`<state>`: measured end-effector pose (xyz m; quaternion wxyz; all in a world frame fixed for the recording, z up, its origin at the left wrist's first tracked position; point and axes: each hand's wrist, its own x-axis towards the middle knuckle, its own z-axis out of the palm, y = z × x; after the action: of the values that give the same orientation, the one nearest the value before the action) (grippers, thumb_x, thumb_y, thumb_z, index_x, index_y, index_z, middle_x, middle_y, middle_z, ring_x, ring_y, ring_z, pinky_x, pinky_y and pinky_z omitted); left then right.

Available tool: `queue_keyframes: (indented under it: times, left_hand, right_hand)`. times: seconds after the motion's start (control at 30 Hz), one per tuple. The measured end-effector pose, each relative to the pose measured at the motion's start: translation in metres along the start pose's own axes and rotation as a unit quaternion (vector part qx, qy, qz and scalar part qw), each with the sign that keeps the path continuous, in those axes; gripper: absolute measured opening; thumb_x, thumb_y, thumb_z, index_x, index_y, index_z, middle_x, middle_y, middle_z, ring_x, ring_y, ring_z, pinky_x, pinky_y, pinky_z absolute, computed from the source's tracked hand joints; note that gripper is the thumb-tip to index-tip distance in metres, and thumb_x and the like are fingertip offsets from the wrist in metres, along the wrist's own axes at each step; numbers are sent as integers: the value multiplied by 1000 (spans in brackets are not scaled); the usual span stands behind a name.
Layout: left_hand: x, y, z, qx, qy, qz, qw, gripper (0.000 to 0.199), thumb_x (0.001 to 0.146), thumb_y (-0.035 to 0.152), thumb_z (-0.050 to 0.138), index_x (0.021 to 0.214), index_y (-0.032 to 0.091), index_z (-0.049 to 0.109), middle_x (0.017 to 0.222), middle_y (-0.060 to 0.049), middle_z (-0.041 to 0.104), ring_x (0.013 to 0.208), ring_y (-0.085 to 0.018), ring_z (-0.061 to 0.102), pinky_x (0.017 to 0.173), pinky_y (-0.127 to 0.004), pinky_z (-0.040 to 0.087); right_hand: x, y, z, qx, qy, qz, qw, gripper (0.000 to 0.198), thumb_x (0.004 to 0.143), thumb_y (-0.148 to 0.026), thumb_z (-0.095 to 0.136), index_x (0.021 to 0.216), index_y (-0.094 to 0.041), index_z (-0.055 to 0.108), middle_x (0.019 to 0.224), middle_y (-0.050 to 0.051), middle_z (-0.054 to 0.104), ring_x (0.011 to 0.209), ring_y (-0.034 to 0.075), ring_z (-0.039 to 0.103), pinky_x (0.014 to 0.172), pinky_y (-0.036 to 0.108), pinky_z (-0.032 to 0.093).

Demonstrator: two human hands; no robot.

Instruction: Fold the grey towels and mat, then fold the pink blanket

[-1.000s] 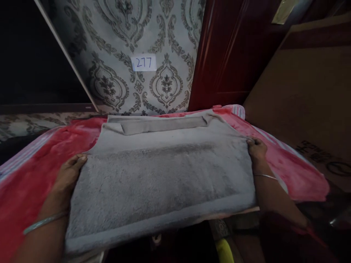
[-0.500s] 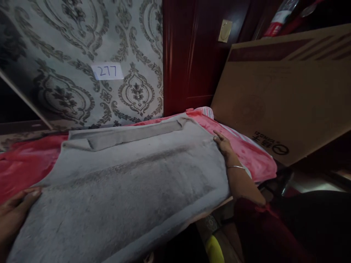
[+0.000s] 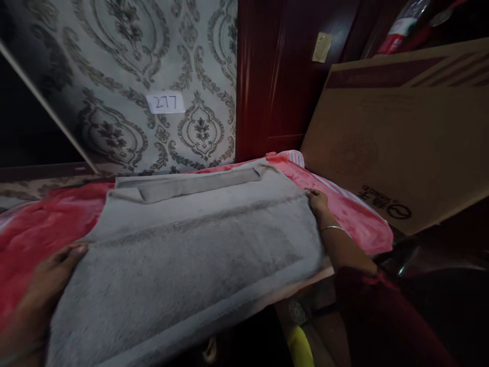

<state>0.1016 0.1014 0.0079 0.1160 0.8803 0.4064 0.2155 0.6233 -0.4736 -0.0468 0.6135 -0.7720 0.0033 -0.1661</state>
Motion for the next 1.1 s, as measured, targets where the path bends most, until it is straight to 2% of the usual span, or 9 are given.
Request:
queue_keyframes:
  times: [0.07,0.1,0.17,0.27,0.4,0.47,0.57,0.77,1.1]
  left_hand:
    - [-5,18,-12,-104,-30,-65,992,37,83,59,44,94,32,66,105,3,78,103,-27,71,90,-42,58]
    - [-6,25,-16,-137,-30,-76,987,36,81,57,47,93,30,66,104,1,78,102,-27,71,91,-43,57]
    - [-6,35,-20,-125,-28,-59,990,32,76,48,50,92,25,66,101,-4,76,99,-28,69,91,-44,56]
    - [-7,51,-15,-22,46,40,998,34,77,40,48,95,18,68,108,-11,74,111,-29,64,100,-45,50]
    - [-17,87,7,14,-40,212,976,35,83,35,49,106,19,71,114,-12,73,112,-28,63,103,-44,48]
    - [-23,104,17,42,-48,252,966,37,84,29,50,112,19,71,120,-14,71,115,-30,61,103,-47,47]
    - [-29,115,26,74,-39,250,965,34,87,24,50,113,17,72,117,-16,71,113,-32,60,98,-49,47]
    - [-31,106,38,58,7,232,971,24,94,22,48,96,19,72,102,-14,70,101,-29,60,89,-44,48]
    - [-31,103,41,45,89,238,966,26,97,21,43,96,18,69,98,-14,66,98,-28,57,87,-42,47]
  right_hand:
    - [-3,-10,-3,-45,19,-25,998,37,71,-31,61,99,-12,76,98,15,72,98,28,61,98,47,45]
    - [-6,-15,-2,-83,19,-59,995,39,72,-29,59,103,-12,76,105,17,71,105,30,59,103,50,42]
    - [-17,-24,3,-172,-17,-163,971,41,76,-28,56,109,-13,76,113,18,70,115,33,56,107,52,39]
    - [-44,-34,19,-259,-124,-312,906,40,82,-27,53,112,-16,76,116,15,70,116,31,56,108,51,40]
    - [-80,-39,39,-299,-207,-383,849,41,85,-25,52,117,-19,75,123,12,69,116,30,56,105,49,44]
    - [-88,-40,43,-312,-227,-393,835,41,85,-23,51,117,-20,75,124,11,69,117,29,56,105,48,45]
    - [-89,-38,46,-311,-231,-393,834,38,85,-22,50,110,-21,77,116,10,72,113,29,59,103,47,47]
    - [-91,-28,48,-286,-197,-372,861,31,85,-28,49,96,-21,77,101,13,75,101,30,63,93,46,51]
    - [-101,-25,44,-251,-88,-372,890,35,88,-29,42,102,-18,72,100,15,71,99,29,61,94,46,49]
